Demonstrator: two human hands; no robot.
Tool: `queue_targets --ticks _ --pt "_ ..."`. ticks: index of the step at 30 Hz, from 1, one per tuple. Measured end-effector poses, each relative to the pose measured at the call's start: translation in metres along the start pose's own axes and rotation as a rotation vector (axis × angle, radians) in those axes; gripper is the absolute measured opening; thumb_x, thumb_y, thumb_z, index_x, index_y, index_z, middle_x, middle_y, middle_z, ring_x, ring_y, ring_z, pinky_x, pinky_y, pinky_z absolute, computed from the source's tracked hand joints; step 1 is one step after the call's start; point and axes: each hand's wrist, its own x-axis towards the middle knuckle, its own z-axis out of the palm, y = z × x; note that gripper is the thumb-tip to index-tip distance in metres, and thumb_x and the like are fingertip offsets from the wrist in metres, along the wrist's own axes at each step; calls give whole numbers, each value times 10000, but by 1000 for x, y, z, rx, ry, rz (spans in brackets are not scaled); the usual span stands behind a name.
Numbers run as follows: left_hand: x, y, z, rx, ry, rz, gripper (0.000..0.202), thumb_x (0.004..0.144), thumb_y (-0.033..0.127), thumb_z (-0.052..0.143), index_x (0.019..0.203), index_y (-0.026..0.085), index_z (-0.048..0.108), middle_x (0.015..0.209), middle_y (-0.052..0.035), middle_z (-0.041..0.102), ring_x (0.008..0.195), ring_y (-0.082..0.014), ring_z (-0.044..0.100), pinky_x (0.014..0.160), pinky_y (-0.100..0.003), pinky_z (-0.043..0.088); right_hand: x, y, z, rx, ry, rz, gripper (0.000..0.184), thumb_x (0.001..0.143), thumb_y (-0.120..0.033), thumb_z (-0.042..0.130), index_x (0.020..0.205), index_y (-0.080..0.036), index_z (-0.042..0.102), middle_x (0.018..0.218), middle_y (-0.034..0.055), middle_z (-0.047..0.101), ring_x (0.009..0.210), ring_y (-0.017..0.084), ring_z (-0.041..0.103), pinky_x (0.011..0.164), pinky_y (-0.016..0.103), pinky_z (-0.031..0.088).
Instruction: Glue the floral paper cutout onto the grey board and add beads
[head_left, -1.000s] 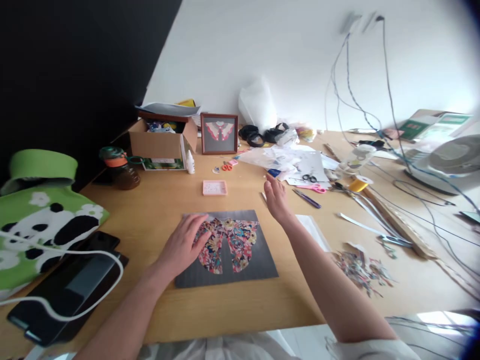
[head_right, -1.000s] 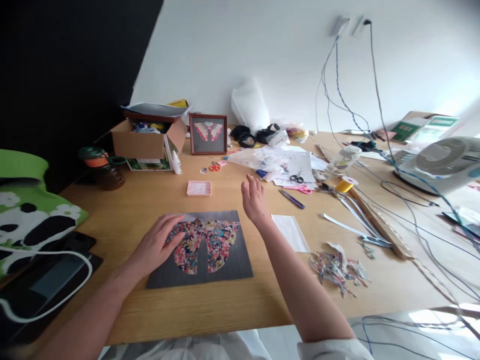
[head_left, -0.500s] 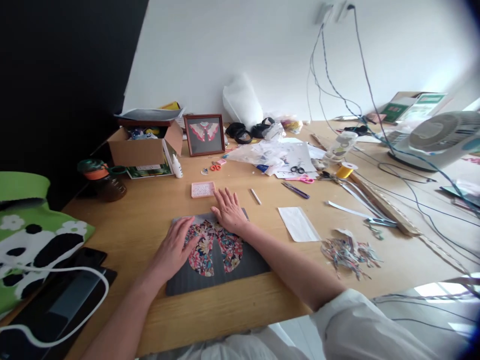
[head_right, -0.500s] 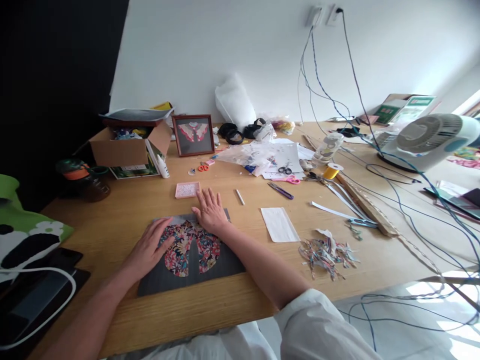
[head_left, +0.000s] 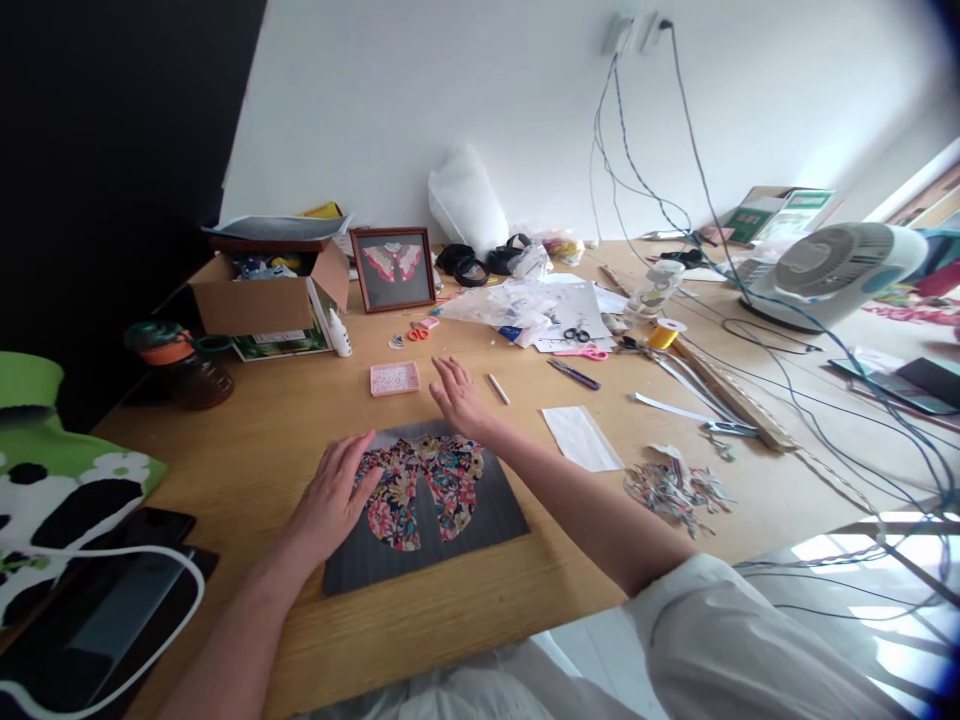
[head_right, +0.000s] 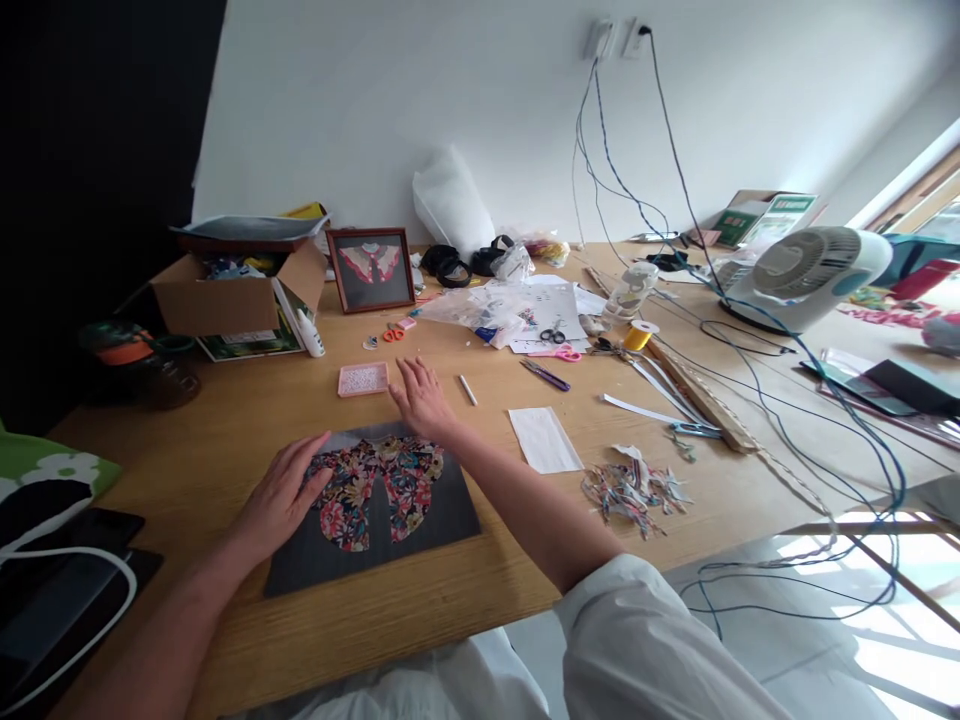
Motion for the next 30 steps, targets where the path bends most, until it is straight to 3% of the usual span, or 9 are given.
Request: queue_targets --ticks 5,10,14,17,21,26,30 --pt "1 -2 -2 16 20 -5 538 1011 533 332 1401 185 461 1337 -145 555 1279 -287 506 1107 -509 430 -12 2 25 -43 -49 -16 660 1035 -527 223 1527 -101 332 1564 158 347 1505 283 153 1227 496 106" --pt "2 -4 -2 21 51 -16 544 1014 530 323 1427 192 428 1333 -150 555 1263 -290 516 1090 -522 440 3 6 10 -18 -48 52 671 1039 -537 134 1526 -119 329 1527 174 390 1475 261 262 1193 459 243" --pt "2 -3 -3 28 94 -41 560 1018 519 319 1471 192 361 1374 -160 529 1284 -295 499 1092 -531 428 -5 -15 0 -30 -28 3 676 1034 -560 162 1551 -139 271 1571 152 328 1499 251 188 1213 463 189" --pt "2 -1 -4 33 128 -63 553 1020 517 317 1469 196 361 1366 -157 534 1277 -296 501 1091 -533 424 -26 -35 10 -122 -72 -119 647 1039 -547 196 1558 -167 261 1610 127 265 1516 272 121 1215 543 128" --pt "3 -1 -5 26 143 -93 547 1020 515 316 1460 195 371 1356 -163 539 1270 -302 503 1084 -533 422 -46 -44 30 -231 -170 -151 657 1034 -556 244 1548 -150 296 1613 137 260 1520 296 100 1214 573 107" --pt "4 1 -9 12 201 -113 553 1016 525 320 1455 194 376 1340 -166 547 1264 -303 509 1094 -531 403 -42 -47 27 -237 -192 -116 647 1037 -539 251 1561 -161 270 1613 130 260 1518 298 117 1211 577 128" --pt "5 2 -13 -16 270 -153 572 1009 530 333 1444 164 391 1321 -184 556 1259 -304 517 1085 -520 412 -41 -74 24 -224 -143 -147 657 1038 -542 231 1569 -155 246 1624 136 223 1521 299 102 1206 588 119"
